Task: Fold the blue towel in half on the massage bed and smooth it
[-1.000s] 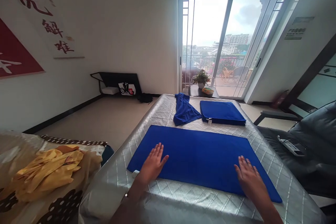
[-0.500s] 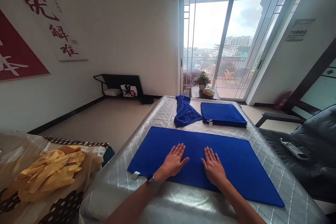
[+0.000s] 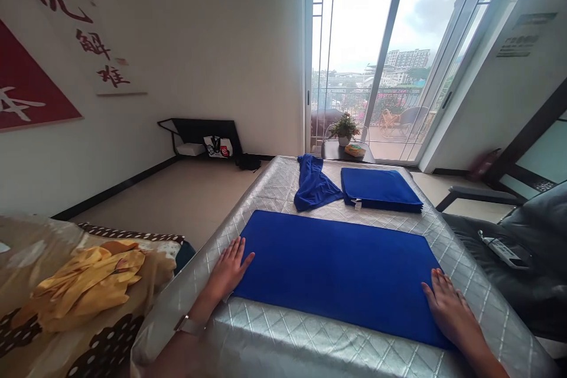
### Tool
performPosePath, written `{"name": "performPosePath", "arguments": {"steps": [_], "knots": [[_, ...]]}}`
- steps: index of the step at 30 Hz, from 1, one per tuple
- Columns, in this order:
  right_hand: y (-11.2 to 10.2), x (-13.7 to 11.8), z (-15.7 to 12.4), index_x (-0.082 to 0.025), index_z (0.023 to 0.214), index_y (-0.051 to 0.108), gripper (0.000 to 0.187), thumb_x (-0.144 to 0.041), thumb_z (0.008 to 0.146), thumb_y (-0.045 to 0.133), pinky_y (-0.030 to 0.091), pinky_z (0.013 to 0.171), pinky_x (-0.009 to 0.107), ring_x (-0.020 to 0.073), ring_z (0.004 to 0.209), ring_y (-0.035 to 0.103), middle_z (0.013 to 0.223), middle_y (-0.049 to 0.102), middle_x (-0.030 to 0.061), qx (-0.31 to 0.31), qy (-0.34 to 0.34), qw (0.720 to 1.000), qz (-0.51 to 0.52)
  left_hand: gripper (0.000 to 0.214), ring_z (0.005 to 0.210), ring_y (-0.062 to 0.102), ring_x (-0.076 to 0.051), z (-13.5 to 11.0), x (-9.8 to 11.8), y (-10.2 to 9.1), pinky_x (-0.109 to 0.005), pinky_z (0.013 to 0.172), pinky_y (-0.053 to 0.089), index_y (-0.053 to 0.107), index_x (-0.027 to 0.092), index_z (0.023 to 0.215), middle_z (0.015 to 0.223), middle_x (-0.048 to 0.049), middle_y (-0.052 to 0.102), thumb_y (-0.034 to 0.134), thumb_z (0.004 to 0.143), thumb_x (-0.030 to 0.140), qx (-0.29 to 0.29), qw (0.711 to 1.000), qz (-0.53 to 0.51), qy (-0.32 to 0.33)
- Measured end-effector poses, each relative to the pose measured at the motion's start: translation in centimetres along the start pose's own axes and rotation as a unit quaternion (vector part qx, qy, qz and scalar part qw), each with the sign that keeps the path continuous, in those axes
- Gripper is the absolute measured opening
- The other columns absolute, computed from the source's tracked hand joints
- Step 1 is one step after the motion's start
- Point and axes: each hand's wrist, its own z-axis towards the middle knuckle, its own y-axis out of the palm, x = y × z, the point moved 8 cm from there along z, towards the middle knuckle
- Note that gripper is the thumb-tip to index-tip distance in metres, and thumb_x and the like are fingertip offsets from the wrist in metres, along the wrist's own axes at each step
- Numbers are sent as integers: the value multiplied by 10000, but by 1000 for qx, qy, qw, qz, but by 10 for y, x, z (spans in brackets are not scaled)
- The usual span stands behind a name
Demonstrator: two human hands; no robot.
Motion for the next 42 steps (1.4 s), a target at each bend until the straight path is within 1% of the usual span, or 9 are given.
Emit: {"name": "performPosePath", "arguments": {"steps": [5,8,16,21,25,28,34,37,42], "knots": [[5,10,1,-39,1517,405,786,-450,910,121,243,1203,504,270,1493,307,1584,400,178,0,-9,1000,4,808,1526,228,-293,6,-2,-5,-513,1231,217,228,90,1596,1645,-181,249,185,1014,650,-18,1000,9,1],[-11,-6,6,-10,1492,441,766,-428,927,136,232,1205,519,297,1493,307,1576,405,198,2,6,1000,-20,845,1529,215,-303,13,25,-15,-503,1237,215,230,48,1588,1645,-197,231,176,1010,663,-11,1000,-1,9],[-44,-246,28,-77,1572,318,647,-384,1021,174,166,1237,454,245,1524,229,1636,293,128,-101,-154,983,22,708,1535,206,-245,18,254,-17,-461,1249,222,253,145,1599,1646,-131,269,156,1047,578,-16,956,-89,280],[-29,-309,31,-104,1590,274,616,-343,1026,215,114,1244,465,243,1545,125,1664,205,121,-125,-184,974,43,718,1543,178,-229,16,303,2,-439,1267,174,228,109,1601,1652,-133,250,147,1048,560,-14,951,-98,294],[-18,-286,34,-62,1591,237,662,-411,1034,163,105,1249,449,230,1543,143,1663,198,117,-121,-162,979,36,709,1540,192,-243,20,286,12,-462,1263,183,220,140,1607,1648,-117,262,147,1046,566,-19,957,-90,274],[-14,-235,40,-67,1591,241,668,-414,1026,162,117,1248,444,222,1538,169,1662,211,109,-105,-126,986,11,724,1536,203,-261,30,247,11,-493,1256,192,211,165,1611,1648,-114,263,161,1036,601,-25,967,-76,243],[-13,-71,50,-21,1559,314,713,-409,988,138,173,1232,474,257,1522,230,1639,286,160,-45,-16,998,-39,773,1523,234,-299,51,91,1,-527,1240,202,272,125,1592,1635,-147,287,179,1020,637,-5,996,-16,84],[-10,-15,48,-13,1558,309,747,-426,968,111,196,1228,475,251,1519,242,1637,295,157,-38,27,999,-27,801,1512,264,-317,51,28,-3,-532,1223,241,283,74,1579,1626,-188,292,149,1020,631,17,1000,-11,22],[-9,2,47,-20,1552,327,760,-433,942,141,205,1226,479,260,1512,264,1630,313,158,-42,30,998,-20,845,1517,251,-312,47,7,0,-498,1225,240,283,48,1573,1630,-206,280,147,1008,662,20,1000,-18,9]]}}
